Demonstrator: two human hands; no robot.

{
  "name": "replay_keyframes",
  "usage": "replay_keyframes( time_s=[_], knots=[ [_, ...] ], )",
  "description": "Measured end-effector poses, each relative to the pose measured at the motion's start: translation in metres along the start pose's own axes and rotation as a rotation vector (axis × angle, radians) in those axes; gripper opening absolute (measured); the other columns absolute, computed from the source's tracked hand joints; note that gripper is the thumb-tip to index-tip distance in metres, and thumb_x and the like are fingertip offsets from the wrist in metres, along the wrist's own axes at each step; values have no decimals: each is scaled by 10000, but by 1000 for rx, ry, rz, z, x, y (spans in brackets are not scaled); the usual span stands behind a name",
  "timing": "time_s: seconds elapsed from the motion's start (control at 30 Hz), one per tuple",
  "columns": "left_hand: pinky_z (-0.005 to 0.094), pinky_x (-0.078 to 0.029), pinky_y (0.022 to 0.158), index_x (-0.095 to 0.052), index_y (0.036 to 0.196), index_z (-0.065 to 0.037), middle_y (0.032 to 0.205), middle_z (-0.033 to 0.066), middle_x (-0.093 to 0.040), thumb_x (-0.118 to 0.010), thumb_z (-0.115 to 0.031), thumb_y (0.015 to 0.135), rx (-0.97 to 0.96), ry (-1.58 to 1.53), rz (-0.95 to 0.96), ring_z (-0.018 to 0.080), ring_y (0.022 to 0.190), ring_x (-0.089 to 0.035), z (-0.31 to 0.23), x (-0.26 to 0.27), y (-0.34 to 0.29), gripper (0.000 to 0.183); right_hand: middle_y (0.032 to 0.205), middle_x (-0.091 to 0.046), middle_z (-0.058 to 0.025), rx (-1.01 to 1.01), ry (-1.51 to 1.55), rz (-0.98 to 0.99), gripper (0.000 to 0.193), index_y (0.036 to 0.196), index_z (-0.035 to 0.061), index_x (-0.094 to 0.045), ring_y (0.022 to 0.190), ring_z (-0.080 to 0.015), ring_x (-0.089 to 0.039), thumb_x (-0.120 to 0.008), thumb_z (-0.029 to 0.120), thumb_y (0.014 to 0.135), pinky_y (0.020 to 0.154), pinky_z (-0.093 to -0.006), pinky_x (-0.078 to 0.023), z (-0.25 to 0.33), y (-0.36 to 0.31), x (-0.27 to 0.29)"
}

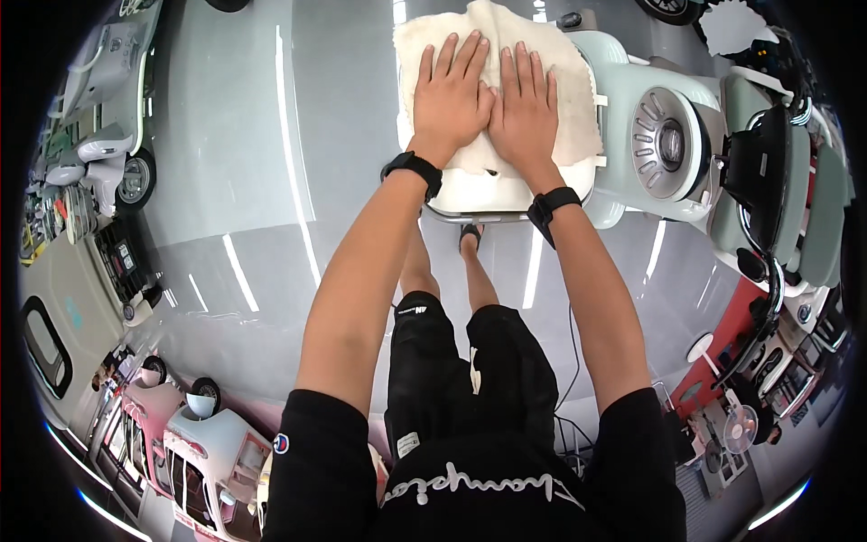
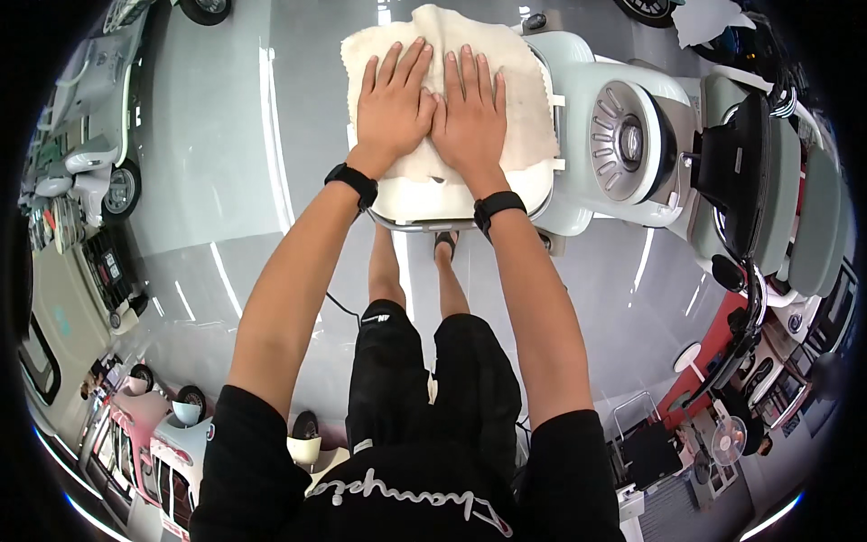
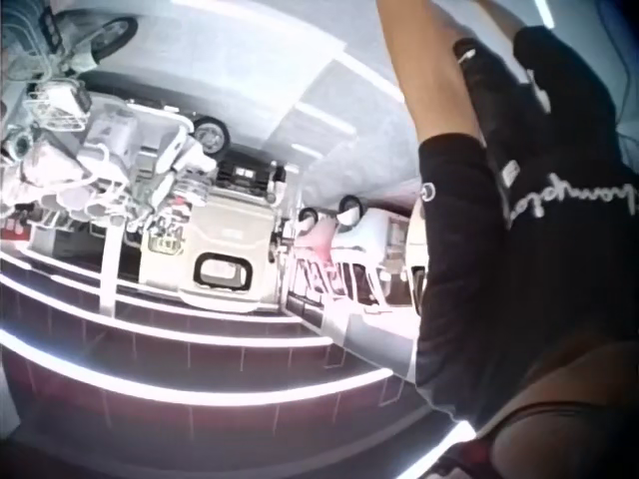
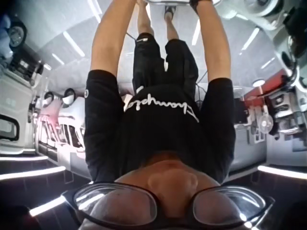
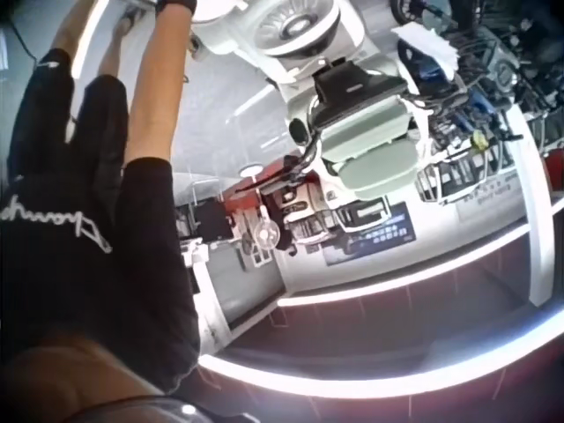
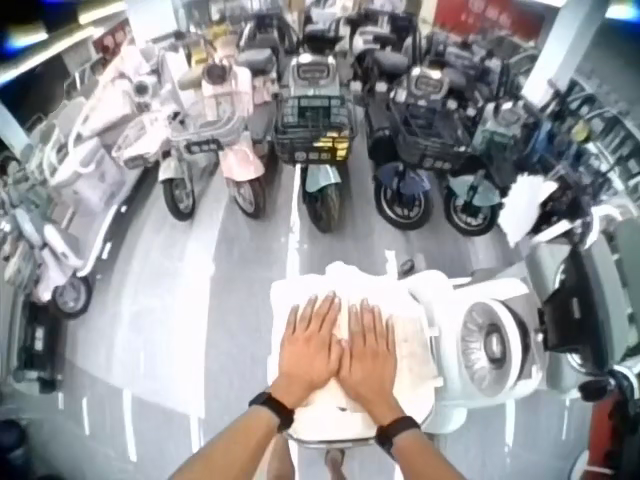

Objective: Cleaning and detailing various electric scooters and motorcycles in a showroom using a white cloth.

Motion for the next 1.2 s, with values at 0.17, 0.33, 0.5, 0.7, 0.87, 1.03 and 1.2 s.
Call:
replay_keyframes(
  time_s=[0.17,0.33,0.5,0.7,0.87,1.03,1.2],
  knots=[
    [542,-169,1195,-424,1489,-80,1579,68,-369,-478,-248,905,84,-7,-8,324,1460,-302,-27,1,-37,611,1593,-338,-111,-77,41,35,557,1508,123,-411,1473,-298,-296,-465,281,976,1210,-499,-168,8,-36,14],
    [556,-147,1200,-462,1466,-59,1579,84,-375,-468,-221,897,70,-97,92,336,1480,-273,-58,12,-131,591,1589,-332,-134,-214,87,162,576,1499,114,-423,1476,-340,-276,-486,264,947,1203,-533,-158,35,-132,43],
    [548,-135,1211,-490,1449,-62,1567,83,-397,-463,-200,896,89,-130,156,339,1477,-283,-61,18,-185,570,1583,-339,-157,-252,184,294,583,1504,126,-428,1455,-386,-303,-508,279,947,1181,-572,-192,55,-184,62],
    [481,-187,1207,-473,1469,-120,1563,42,-399,-500,-242,888,-16,-1,72,268,1450,-333,-14,17,-55,594,1583,-357,-102,-48,74,91,551,1485,160,-461,1458,-312,-319,-518,316,960,1197,-520,-187,21,-54,22],
    [509,-268,1165,-430,1449,14,1482,204,-458,-471,-211,922,61,-87,64,410,1392,-383,18,12,12,575,1580,-361,-106,-32,50,-45,538,1477,150,-466,1455,-318,-322,-504,291,959,1198,-513,-186,16,16,-4],
    [512,-283,1153,-465,1412,21,1450,201,-486,-480,-220,908,51,-54,20,395,1360,-413,13,11,8,559,1459,-473,-226,-24,71,-58,538,1422,-4,-483,1385,-385,-396,-519,243,946,1182,-520,-231,24,21,15],
    [552,-167,1188,-439,1486,-101,1573,60,-382,-460,-216,912,55,-65,-13,360,1457,-296,-7,12,-51,586,1583,-355,-109,-159,52,20,552,1495,144,-443,1466,-334,-296,-486,277,961,1199,-528,-169,39,-53,13]
  ],
)
Point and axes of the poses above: each hand's wrist, its own y-axis towards the middle knuckle, its own x-axis out of the back of the hand, z = x × y, the point moved 1 cm from there along y, towards the middle knuckle
